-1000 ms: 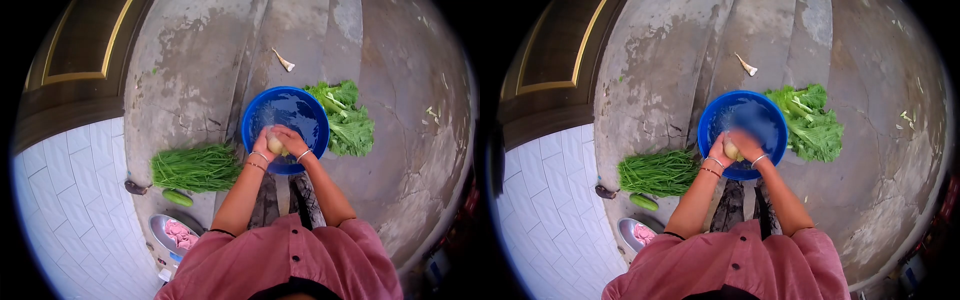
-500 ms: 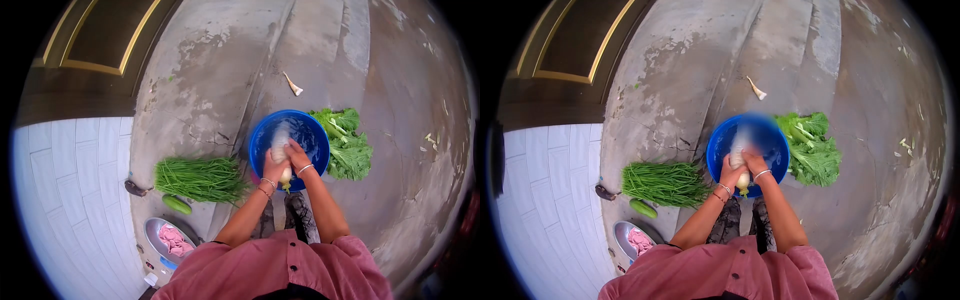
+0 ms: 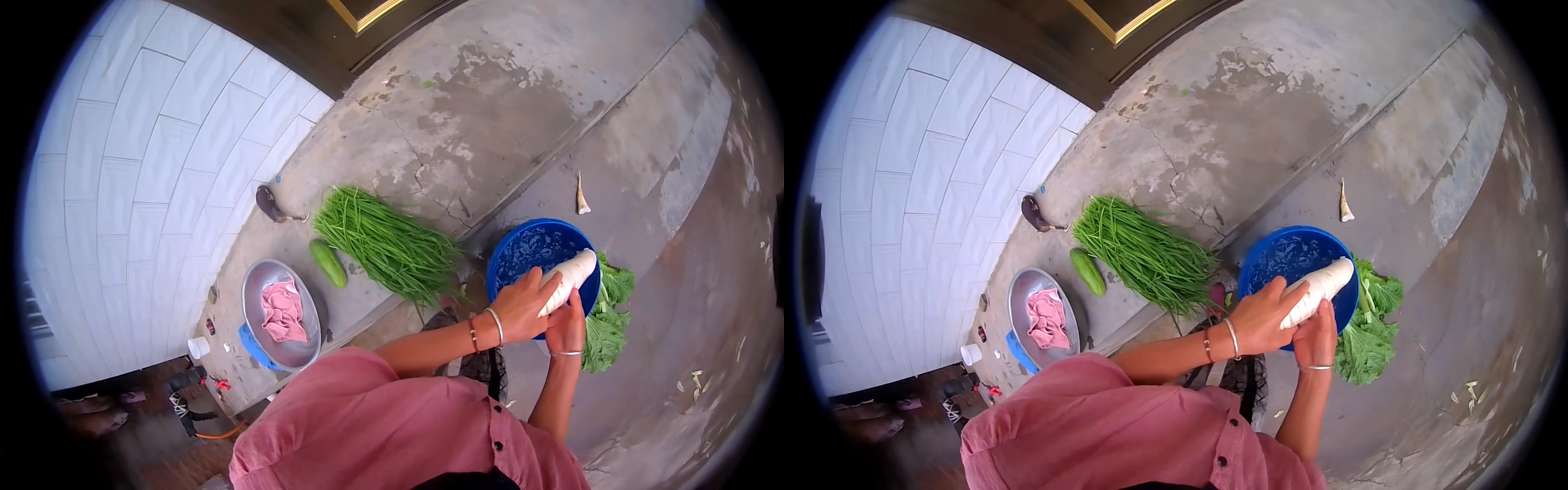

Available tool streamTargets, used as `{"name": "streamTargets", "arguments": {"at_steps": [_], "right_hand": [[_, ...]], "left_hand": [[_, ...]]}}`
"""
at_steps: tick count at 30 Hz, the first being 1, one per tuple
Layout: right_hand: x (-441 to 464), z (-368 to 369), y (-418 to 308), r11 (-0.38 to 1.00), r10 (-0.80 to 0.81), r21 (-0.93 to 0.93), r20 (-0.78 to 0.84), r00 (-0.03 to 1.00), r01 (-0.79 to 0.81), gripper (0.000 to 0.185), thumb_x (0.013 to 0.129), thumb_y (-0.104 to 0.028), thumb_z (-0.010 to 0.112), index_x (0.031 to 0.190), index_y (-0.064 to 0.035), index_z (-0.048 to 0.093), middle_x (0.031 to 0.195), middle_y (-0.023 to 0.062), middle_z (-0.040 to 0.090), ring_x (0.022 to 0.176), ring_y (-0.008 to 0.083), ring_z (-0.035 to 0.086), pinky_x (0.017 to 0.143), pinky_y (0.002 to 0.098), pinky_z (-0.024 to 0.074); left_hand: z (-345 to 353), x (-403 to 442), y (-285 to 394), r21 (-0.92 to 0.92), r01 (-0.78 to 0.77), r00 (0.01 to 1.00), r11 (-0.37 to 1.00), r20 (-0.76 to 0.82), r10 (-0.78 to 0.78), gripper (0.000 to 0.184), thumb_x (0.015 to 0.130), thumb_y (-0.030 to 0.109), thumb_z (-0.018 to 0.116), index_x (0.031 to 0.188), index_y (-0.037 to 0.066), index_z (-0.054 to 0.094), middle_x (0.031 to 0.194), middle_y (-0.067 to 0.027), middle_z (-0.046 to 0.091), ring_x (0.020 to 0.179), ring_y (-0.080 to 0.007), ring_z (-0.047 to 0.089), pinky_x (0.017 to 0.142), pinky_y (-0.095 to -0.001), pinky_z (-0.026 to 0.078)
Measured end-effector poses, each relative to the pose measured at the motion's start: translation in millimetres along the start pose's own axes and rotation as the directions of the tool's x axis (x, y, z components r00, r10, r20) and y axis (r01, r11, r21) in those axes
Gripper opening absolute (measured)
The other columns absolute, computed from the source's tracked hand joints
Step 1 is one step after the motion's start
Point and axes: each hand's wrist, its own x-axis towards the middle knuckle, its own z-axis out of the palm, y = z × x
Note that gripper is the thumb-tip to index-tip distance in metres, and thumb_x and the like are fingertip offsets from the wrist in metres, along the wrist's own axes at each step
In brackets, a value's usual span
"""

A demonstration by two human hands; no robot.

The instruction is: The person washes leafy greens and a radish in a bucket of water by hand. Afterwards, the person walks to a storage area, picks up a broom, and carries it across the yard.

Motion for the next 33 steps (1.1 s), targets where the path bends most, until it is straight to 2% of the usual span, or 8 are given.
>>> {"name": "streamTargets", "arguments": {"at_steps": [6, 8, 10, 13, 16, 25, 28, 33], "right_hand": [[-21.8, 53.8, 4.2, 0.942, -0.123, -0.300, 0.108, 0.986, 0.151, 0.049, 0.091, -0.020, 0.044, 0.133, -0.0050, 0.024, 0.122, 0.0146, 0.045, 0.105, 0.0258, 0.052, 0.082, 0.0366, 0.0475], [-19.1, 58.3, 9.7, 0.933, -0.121, -0.326, 0.105, 0.987, 0.150, 0.050, 0.090, -0.018, 0.046, 0.133, -0.0048, 0.026, 0.121, 0.0153, 0.046, 0.102, 0.0246, 0.054, 0.081, 0.0345, 0.0479], [-7.1, 53.3, 8.0, 0.861, -0.180, -0.471, 0.071, 0.981, 0.192, 0.046, 0.089, -0.018, 0.049, 0.130, -0.0040, 0.032, 0.117, 0.0150, 0.050, 0.097, 0.0224, 0.056, 0.080, 0.0326, 0.0480], [5.4, 37.4, 10.5, 0.787, -0.220, -0.590, 0.008, 0.975, 0.182, 0.039, 0.088, -0.017, 0.051, 0.123, -0.0026, 0.041, 0.110, 0.0136, 0.054, 0.093, 0.0200, 0.057, 0.079, 0.0310, 0.0482], [23.3, -2.2, 18.8, 0.690, -0.253, -0.709, -0.050, 0.966, 0.144, 0.034, 0.088, -0.017, 0.052, 0.118, -0.0013, 0.046, 0.106, 0.0119, 0.057, 0.090, 0.0184, 0.058, 0.077, 0.0295, 0.0482], [40.2, -66.7, 15.2, 0.364, -0.379, -0.920, -0.006, 0.926, 0.143, 0.027, 0.088, -0.008, 0.050, 0.113, 0.0016, 0.049, 0.103, 0.0104, 0.059, 0.091, 0.0159, 0.057, 0.077, 0.0254, 0.0469], [42.4, -70.5, -7.8, 0.208, -0.480, -0.954, 0.094, 0.872, 0.217, 0.023, 0.088, -0.004, 0.048, 0.109, 0.0036, 0.052, 0.101, 0.0110, 0.059, 0.093, 0.0171, 0.057, 0.082, 0.0260, 0.0451], [43.9, -58.8, -29.3, 0.018, -0.568, -0.954, 0.236, 0.788, 0.299, 0.021, 0.088, -0.003, 0.047, 0.106, 0.0036, 0.054, 0.101, 0.0095, 0.059, 0.092, 0.0156, 0.057, 0.084, 0.0266, 0.0440]], "left_hand": [[-39.5, -13.0, -25.5, -0.223, 0.082, 0.996, 0.971, -0.002, -0.084, 0.064, 0.065, 0.015, 0.062, 0.124, 0.003, 0.040, 0.096, -0.0159, 0.045, 0.085, -0.0321, 0.052, 0.073, -0.0384, 0.045], [-49.4, -15.5, -48.2, -0.376, -0.121, 0.970, 0.919, -0.243, 0.028, 0.068, 0.063, 0.017, 0.066, 0.124, 0.002, 0.041, 0.100, -0.0160, 0.047, 0.091, -0.0301, 0.050, 0.082, -0.0360, 0.041], [-55.1, -17.5, -62.6, -0.483, 0.003, 0.946, 0.876, -0.282, -0.159, 0.070, 0.063, 0.013, 0.069, 0.124, -0.001, 0.039, 0.107, -0.0149, 0.049, 0.101, -0.0255, 0.048, 0.088, -0.0325, 0.038], [-62.3, -5.7, -92.8, -0.780, -0.057, 0.842, 0.623, -0.373, -0.391, 0.072, 0.066, 0.013, 0.068, 0.127, -0.003, 0.033, 0.116, -0.0161, 0.047, 0.104, -0.0231, 0.050, 0.087, -0.0301, 0.041], [-80.1, 10.0, -120.8, -0.978, -0.116, 0.750, 0.173, -0.201, -0.630, 0.068, 0.074, 0.005, 0.062, 0.130, 0.000, 0.025, 0.111, -0.0141, 0.049, 0.094, -0.0185, 0.053, 0.075, -0.0289, 0.047], [-52.2, 59.7, -268.6, -0.882, -0.470, 0.507, 0.024, -0.292, -0.811, 0.056, 0.080, 0.011, 0.060, 0.126, 0.006, 0.029, 0.107, -0.0101, 0.050, 0.093, -0.0210, 0.052, 0.077, -0.0366, 0.047], [-48.0, 69.3, -280.0, -0.841, -0.540, 0.493, -0.015, -0.302, -0.816, 0.028, 0.086, 0.011, 0.053, 0.110, 0.001, 0.043, 0.103, -0.0087, 0.053, 0.091, -0.0217, 0.055, 0.079, -0.0391, 0.047], [-36.2, 79.3, -298.2, -0.903, -0.427, 0.451, -0.052, -0.163, -0.877, 0.058, 0.079, 0.003, 0.062, 0.123, 0.005, 0.025, 0.109, -0.0121, 0.048, 0.095, -0.0228, 0.052, 0.080, -0.0413, 0.047]]}}
